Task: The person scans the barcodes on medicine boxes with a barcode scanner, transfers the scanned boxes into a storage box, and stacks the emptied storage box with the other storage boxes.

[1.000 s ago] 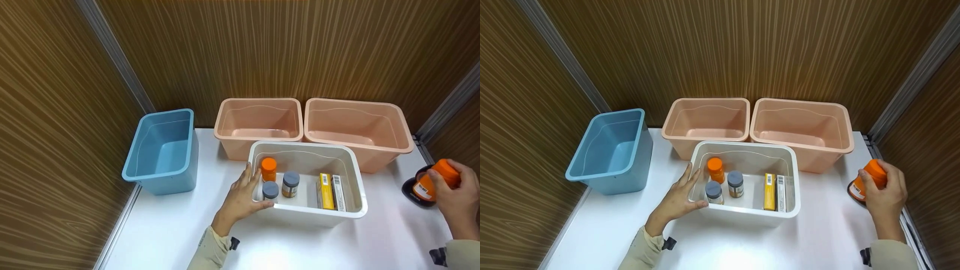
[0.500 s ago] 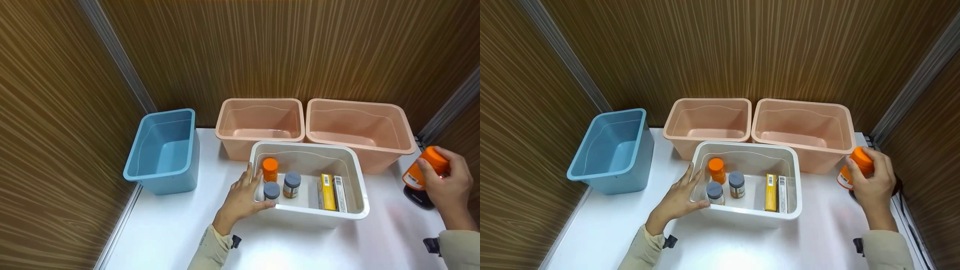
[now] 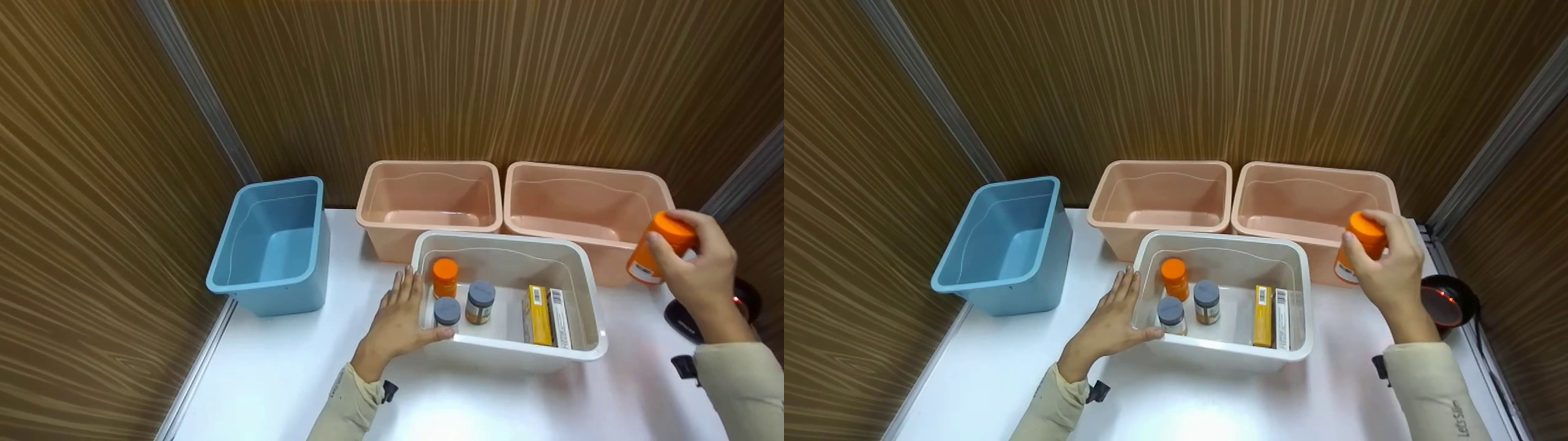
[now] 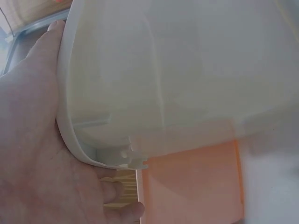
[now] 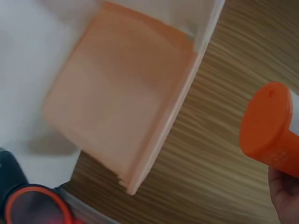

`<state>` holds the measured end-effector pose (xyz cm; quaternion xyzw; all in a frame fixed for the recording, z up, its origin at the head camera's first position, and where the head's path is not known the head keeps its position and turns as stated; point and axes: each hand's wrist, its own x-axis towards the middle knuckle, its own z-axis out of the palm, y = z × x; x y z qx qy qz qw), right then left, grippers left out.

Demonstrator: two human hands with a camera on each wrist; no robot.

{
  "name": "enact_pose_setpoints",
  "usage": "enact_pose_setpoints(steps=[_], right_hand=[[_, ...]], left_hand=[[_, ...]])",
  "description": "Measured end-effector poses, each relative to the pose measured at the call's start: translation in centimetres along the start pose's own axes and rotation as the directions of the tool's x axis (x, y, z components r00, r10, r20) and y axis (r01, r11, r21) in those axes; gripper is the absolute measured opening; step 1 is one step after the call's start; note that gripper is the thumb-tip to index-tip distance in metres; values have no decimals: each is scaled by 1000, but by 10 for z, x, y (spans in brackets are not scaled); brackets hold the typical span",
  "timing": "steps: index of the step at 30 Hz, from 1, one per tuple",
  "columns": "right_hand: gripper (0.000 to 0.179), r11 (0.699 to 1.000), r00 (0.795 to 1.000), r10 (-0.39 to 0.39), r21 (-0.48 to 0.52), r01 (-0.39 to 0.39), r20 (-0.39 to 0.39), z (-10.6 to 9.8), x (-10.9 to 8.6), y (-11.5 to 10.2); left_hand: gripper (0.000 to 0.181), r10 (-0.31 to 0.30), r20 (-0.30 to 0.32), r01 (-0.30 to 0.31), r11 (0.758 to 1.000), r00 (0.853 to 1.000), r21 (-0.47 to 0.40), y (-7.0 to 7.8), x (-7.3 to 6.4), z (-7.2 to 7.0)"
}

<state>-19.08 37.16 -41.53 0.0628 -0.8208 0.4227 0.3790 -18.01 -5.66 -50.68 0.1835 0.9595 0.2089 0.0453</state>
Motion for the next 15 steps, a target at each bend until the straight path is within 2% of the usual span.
enact_pose_setpoints(steps=[5,9,13,15], right_hand=[[44,997,994,-65,43,61,92,16,16,-18],[44,995,982,-91,62,82,168,30,28,-30],[43,994,971,-107,59,97,215,44,38,-38],[43,996,964,-91,46,82,251,51,42,-41]], left_hand=[[123,-21,20,21,1000,1000,-16,0,0,-1],[126,-38,37,38,999,999,-5,0,0,-2],[126,-29,28,29,1000,999,-5,0,0,-2],[124,-21,20,21,1000,1000,-5,0,0,-1]])
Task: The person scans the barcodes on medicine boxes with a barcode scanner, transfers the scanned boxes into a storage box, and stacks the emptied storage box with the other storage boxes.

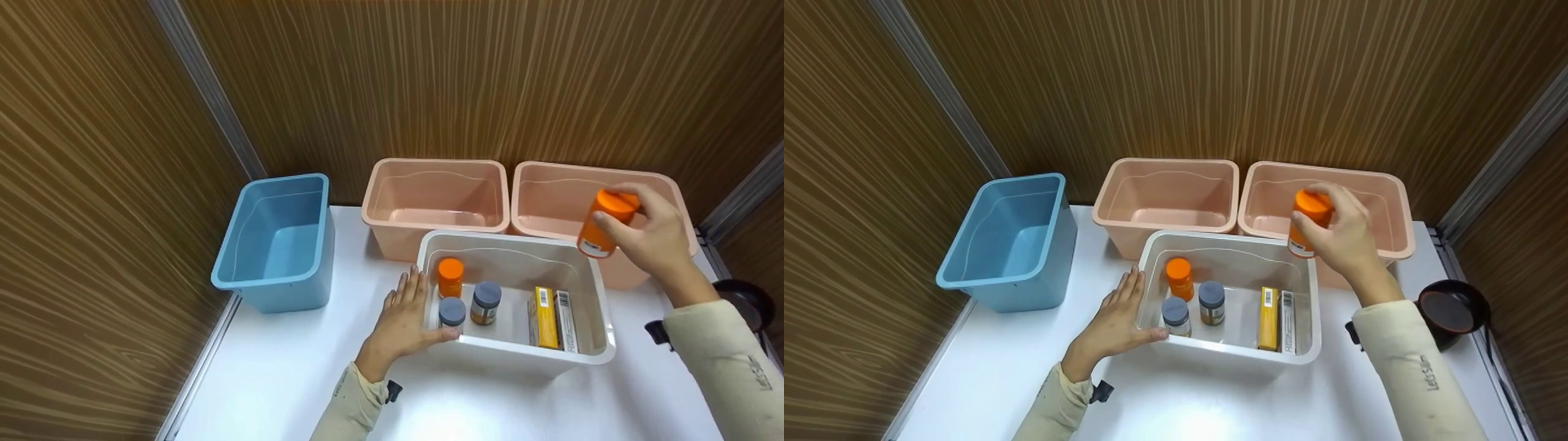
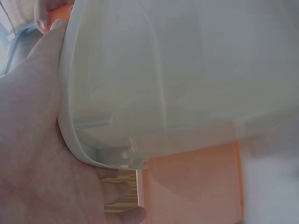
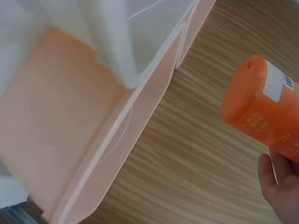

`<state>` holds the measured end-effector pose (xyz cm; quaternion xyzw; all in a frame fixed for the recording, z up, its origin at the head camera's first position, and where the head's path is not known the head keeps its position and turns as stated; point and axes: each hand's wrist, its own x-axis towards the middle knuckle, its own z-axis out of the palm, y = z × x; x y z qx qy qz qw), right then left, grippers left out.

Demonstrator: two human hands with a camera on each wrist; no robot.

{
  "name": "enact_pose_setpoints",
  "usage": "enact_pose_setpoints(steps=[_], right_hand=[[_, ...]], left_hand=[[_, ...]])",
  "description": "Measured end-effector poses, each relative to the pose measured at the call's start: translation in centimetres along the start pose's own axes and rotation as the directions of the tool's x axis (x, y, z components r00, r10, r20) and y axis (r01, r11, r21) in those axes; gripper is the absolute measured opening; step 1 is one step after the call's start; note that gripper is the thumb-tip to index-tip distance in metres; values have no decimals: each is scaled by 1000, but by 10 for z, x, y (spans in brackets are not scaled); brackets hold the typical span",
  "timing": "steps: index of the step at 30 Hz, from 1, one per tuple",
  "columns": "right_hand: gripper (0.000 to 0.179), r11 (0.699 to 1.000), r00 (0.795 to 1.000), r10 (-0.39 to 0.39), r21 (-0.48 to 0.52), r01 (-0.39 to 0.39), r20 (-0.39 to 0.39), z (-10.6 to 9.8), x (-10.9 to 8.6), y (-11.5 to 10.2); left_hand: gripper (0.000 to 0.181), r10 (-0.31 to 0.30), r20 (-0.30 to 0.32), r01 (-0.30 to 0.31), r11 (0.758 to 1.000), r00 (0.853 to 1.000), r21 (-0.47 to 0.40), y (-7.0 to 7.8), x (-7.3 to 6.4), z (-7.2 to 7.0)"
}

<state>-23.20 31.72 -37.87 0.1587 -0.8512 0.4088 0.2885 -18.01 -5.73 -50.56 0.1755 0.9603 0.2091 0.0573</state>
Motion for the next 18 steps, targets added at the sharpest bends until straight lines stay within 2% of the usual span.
enact_pose_setpoints(steps=[4,10,18], right_hand=[[42,996,993,80,-34,-77,82,8,9,-4],[46,982,966,183,-69,-173,183,18,23,-11],[46,964,927,260,-17,-265,269,45,48,-12]], left_hand=[[123,5,1,-5,1000,1000,-3,1,0,1],[125,1,4,-1,1000,1000,0,2,0,-1],[123,-1,-2,1,1000,1000,-3,0,1,-1]])
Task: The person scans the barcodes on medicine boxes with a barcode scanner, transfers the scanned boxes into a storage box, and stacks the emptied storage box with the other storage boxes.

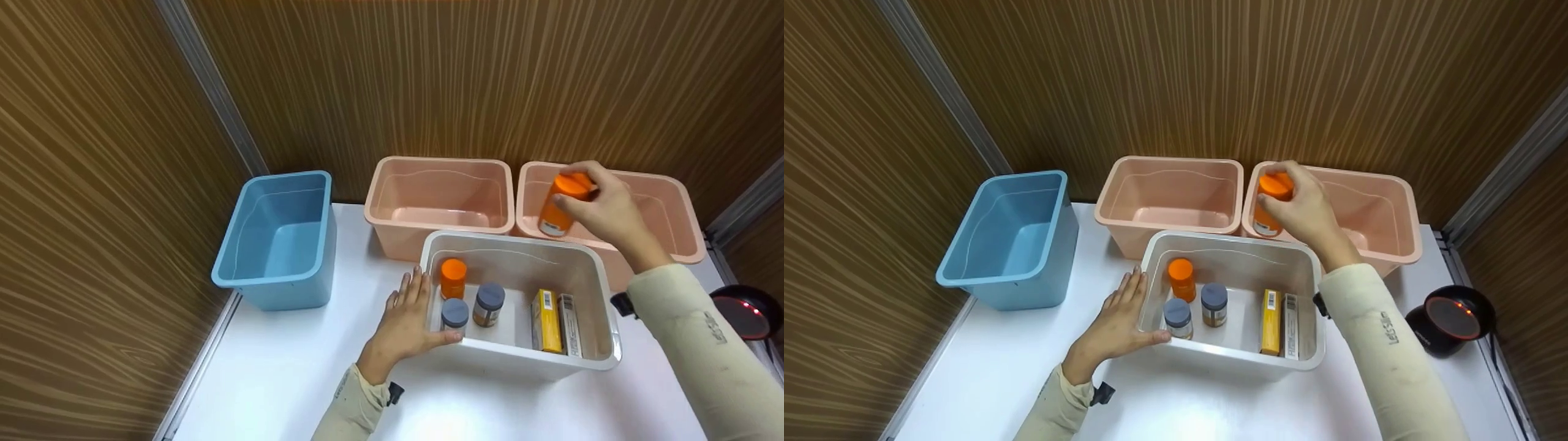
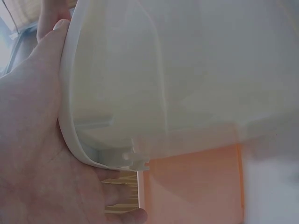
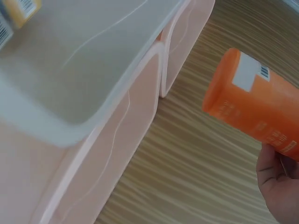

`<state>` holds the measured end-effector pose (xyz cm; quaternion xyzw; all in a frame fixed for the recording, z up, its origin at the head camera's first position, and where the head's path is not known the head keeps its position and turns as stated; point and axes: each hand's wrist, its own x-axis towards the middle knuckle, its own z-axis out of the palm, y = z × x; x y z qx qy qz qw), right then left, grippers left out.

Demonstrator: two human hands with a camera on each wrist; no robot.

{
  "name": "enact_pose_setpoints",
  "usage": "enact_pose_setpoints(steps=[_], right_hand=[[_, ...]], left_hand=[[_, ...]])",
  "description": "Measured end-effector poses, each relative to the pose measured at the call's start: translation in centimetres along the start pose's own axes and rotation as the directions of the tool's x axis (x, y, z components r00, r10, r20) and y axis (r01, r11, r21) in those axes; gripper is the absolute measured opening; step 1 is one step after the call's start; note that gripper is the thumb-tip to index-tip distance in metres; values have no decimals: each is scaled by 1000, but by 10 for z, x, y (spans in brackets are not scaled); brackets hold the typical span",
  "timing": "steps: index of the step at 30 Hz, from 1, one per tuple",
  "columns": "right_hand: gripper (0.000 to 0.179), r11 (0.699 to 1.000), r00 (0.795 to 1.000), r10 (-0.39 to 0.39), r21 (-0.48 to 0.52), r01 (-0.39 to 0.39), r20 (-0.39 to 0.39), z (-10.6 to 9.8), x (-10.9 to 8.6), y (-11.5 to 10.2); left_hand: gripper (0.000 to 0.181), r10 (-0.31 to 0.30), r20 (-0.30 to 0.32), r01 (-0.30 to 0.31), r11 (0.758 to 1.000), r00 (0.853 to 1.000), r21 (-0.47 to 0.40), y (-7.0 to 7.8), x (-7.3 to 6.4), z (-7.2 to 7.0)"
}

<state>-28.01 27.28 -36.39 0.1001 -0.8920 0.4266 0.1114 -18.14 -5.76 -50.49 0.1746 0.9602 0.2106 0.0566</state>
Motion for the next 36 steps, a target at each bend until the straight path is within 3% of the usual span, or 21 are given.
enact_pose_setpoints(steps=[10,18,28,36], right_hand=[[49,997,999,7,81,-11,52,36,34,3],[51,993,996,19,110,-29,89,62,48,10],[46,1000,987,-9,4,8,160,88,47,33],[45,995,988,11,-95,4,157,96,43,41]], left_hand=[[128,-6,-11,6,1000,1000,6,2,-1,0],[129,-13,10,12,1000,1000,13,8,-4,0],[130,-21,7,21,1000,1000,-5,14,-3,5],[129,-24,18,24,1000,1000,-11,18,-5,6]])
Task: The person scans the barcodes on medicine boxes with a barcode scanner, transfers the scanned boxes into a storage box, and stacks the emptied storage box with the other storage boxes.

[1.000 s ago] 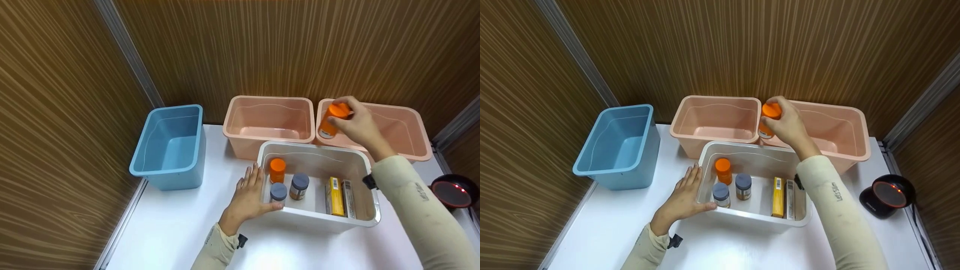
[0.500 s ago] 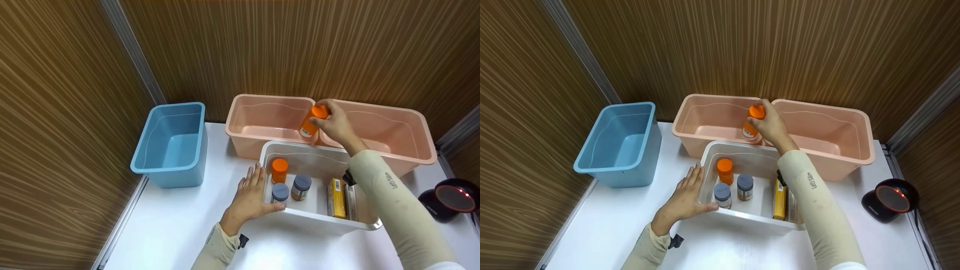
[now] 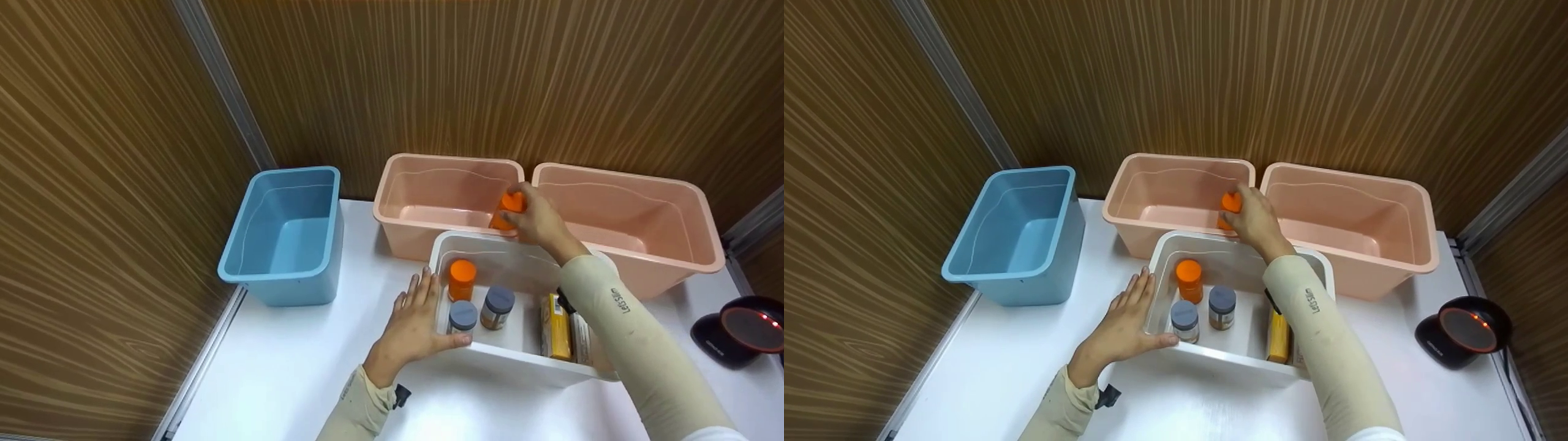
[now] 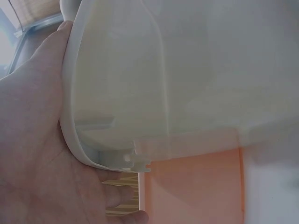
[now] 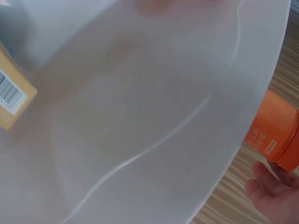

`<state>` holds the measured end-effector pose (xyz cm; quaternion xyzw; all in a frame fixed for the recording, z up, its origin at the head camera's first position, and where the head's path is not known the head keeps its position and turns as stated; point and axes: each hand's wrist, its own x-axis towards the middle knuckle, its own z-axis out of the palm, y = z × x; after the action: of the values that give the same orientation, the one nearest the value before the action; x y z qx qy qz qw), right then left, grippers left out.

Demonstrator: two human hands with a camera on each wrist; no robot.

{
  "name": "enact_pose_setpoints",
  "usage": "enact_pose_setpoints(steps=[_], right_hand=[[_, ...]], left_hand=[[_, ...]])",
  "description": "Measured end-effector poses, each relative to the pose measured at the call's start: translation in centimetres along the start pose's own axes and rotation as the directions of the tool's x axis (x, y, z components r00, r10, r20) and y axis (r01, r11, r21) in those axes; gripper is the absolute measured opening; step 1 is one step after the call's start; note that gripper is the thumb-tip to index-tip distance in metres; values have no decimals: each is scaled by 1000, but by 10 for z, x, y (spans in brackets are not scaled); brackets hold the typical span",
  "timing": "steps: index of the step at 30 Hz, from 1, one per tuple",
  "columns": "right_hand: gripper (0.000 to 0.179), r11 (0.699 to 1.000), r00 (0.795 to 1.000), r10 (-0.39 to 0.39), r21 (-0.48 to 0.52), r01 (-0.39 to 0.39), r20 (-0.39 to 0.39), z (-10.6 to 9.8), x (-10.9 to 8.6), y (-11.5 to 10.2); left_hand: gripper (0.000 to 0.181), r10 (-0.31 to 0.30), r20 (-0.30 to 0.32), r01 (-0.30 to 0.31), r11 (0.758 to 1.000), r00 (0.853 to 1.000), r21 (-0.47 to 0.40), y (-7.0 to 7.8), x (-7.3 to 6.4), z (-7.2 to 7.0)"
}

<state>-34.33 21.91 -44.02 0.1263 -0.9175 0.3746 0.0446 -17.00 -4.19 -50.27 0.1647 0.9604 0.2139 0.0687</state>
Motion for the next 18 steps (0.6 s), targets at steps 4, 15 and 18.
enact_pose_setpoints(steps=[4,15,18], right_hand=[[44,1000,1000,-17,-24,17,-1,4,-3,4],[45,999,1000,-18,-37,18,8,14,-10,12],[45,999,1000,-6,-37,6,21,16,-10,12]], left_hand=[[129,5,-2,-5,1000,1000,-9,1,-2,1],[129,16,-8,-16,1000,1000,11,1,-6,1],[129,13,-5,-12,1000,1000,12,0,-7,1]])
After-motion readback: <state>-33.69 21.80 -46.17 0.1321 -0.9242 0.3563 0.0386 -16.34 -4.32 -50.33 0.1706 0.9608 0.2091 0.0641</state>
